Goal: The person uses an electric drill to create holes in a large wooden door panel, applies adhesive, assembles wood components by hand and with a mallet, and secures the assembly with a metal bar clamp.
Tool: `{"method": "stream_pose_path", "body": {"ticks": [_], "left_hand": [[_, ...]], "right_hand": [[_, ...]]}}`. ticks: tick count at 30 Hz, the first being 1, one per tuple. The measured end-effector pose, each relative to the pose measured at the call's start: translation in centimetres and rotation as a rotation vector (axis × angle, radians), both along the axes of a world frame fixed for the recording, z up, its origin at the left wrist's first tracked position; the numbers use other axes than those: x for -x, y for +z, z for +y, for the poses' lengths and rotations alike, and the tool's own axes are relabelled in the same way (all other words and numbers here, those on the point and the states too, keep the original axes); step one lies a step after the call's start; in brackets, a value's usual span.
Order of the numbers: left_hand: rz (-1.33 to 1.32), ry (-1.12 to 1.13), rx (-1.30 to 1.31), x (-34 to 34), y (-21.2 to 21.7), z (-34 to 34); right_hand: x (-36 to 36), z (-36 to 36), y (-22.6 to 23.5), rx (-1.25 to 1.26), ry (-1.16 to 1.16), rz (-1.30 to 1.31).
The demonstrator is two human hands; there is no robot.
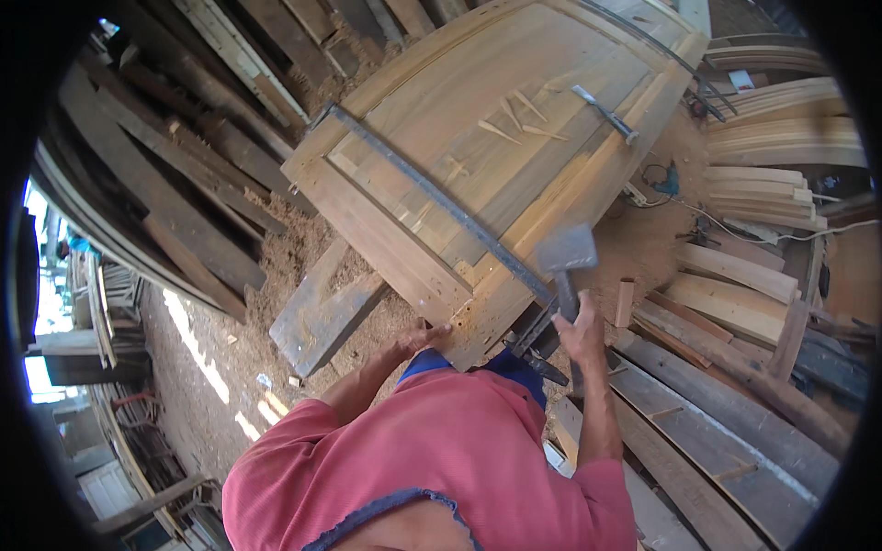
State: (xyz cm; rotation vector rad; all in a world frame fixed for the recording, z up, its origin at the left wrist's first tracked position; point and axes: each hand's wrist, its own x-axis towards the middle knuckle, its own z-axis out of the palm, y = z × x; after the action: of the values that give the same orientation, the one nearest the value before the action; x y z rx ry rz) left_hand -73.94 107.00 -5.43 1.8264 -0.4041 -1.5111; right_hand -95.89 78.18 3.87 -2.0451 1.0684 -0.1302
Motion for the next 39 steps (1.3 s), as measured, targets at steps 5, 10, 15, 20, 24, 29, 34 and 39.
{"method": "stream_pose_path", "body": {"ticks": [5, 10, 15, 20, 24, 29, 34, 39], "left_hand": [[0.073, 0.118, 0.094, 0.4, -1.8, 1.4], [0.023, -0.412, -0.079, -3.0, -2.3, 2.0], [-0.008, -0.854, 0.104, -13.2, 4.0, -4.6], [-0.988, -0.444, 0.468, -21.4, 2.2, -20.9], [-1.398, -0.269, 0.812, -30.4, -5.0, -30.9], [-1.274, -0.466, 0.377, -28.5, -5.3, -34.1], [-0.758, -0.058, 0.589, -26.4, -4.6, -29.4], [0.208, 0.175, 0.670, -22.2, -2.5, -21.5]], "right_hand": [[0.8, 10.7, -1.1, 0.109, 0.013, 0.278], [-2.6, 14.1, -1.5, -0.066, -0.069, 0.516], [-4.3, 14.1, -3.0, -0.137, -0.173, 0.509], [-6.1, 13.6, -4.0, -0.178, -0.249, 0.567], [-8.5, 14.0, -3.7, -0.205, -0.270, 0.540], [-7.3, 14.0, -4.3, -0.195, -0.292, 0.595], [-7.2, 13.8, -4.1, -0.223, -0.274, 0.552], [-5.9, 14.1, -5.6, -0.164, -0.243, 0.486]]}}
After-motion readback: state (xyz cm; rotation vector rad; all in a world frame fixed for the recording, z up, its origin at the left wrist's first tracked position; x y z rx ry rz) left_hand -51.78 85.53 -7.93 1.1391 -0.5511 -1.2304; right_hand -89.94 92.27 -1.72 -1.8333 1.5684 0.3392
